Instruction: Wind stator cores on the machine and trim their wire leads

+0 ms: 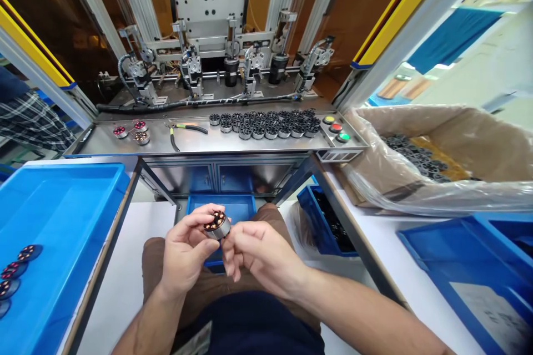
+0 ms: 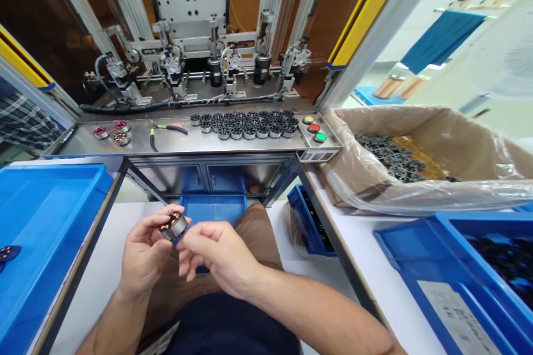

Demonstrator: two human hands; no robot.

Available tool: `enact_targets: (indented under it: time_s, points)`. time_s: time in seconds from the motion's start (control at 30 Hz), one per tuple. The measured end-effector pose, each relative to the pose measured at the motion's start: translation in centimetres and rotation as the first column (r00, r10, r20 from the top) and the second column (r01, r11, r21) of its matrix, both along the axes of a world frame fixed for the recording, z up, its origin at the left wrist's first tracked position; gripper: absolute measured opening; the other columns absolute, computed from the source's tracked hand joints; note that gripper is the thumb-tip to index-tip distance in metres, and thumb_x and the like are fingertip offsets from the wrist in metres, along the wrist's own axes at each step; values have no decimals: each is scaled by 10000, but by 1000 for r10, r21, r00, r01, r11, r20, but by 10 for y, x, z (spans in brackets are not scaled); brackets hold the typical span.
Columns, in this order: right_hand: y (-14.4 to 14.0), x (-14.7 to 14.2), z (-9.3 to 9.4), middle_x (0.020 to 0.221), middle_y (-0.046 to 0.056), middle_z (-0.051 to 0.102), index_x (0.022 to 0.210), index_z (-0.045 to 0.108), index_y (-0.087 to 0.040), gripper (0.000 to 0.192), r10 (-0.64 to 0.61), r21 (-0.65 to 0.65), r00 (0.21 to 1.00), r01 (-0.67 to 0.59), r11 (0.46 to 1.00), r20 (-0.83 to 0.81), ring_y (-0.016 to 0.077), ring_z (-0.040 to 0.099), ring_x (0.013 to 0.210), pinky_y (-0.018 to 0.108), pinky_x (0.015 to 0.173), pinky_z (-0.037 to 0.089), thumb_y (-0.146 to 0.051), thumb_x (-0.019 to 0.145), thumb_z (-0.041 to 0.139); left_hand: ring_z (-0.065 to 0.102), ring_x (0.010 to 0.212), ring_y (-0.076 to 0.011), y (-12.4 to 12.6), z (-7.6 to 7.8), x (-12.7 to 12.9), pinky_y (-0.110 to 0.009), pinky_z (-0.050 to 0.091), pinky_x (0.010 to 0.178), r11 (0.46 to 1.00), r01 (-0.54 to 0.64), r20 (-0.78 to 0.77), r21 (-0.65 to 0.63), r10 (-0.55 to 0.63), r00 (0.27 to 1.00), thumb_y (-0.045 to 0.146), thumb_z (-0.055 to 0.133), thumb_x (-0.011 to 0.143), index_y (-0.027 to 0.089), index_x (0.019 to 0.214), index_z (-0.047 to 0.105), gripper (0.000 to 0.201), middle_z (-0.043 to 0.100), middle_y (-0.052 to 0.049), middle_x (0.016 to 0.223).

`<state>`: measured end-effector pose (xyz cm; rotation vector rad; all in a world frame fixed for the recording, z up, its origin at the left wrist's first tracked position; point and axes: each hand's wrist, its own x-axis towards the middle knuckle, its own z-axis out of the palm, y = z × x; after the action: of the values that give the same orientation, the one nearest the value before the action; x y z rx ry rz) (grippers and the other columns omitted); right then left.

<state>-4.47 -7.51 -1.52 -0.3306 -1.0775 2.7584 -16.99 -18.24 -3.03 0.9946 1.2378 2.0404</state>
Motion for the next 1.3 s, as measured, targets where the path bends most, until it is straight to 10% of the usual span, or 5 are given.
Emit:
enact_targets:
  time_s: [0.23,0.37,0.53,0.63,1.3]
  points:
    - [1,-5,-9,816,62,685,903,745,-125,417,54,-113,989,-70,991,-137,131,625,747,246,720,524,-515,764,798,675,1149,-260,-4,10,-2,-332,613,836,996,74,-185,-46,-82,979,98,782,768,294,1092,741,380,713,-101,1223]
    - [8,-3,-13,877,43,676,988,730,-183,375,-165,225,967,207,952,-195,147,626,790,277,750,525,-421,725,851,514,1344,-249,-10,14,-4,-326,418,1124,985,-158,-321,-69,128,938,201,910,633,288,1278,652,700,616,-88,1370]
    - [20,7,-9,986,81,670,1159,664,-204,410,-272,753,767,633,178,-581,205,639,899,345,793,549,-149,770,782,665,983,-188,-16,21,4,-235,527,869,930,-84,-299,-359,-30,954,317,843,737,290,1207,710,489,724,-51,1115]
    - [22,12,-3,998,101,660,1223,620,-197,422,-199,771,759,637,24,-621,212,646,889,348,751,568,-101,818,690,686,925,-197,-13,23,11,-254,545,828,924,-27,-228,-382,-66,971,315,837,743,299,1163,737,432,741,-45,1069]
    - [27,25,-3,753,16,601,772,645,-179,165,-357,685,907,407,605,-224,141,563,710,278,662,473,-265,912,661,672,1144,-246,-8,17,13,-319,590,921,973,-128,-334,-192,58,941,92,781,758,252,1140,720,419,718,-96,1191]
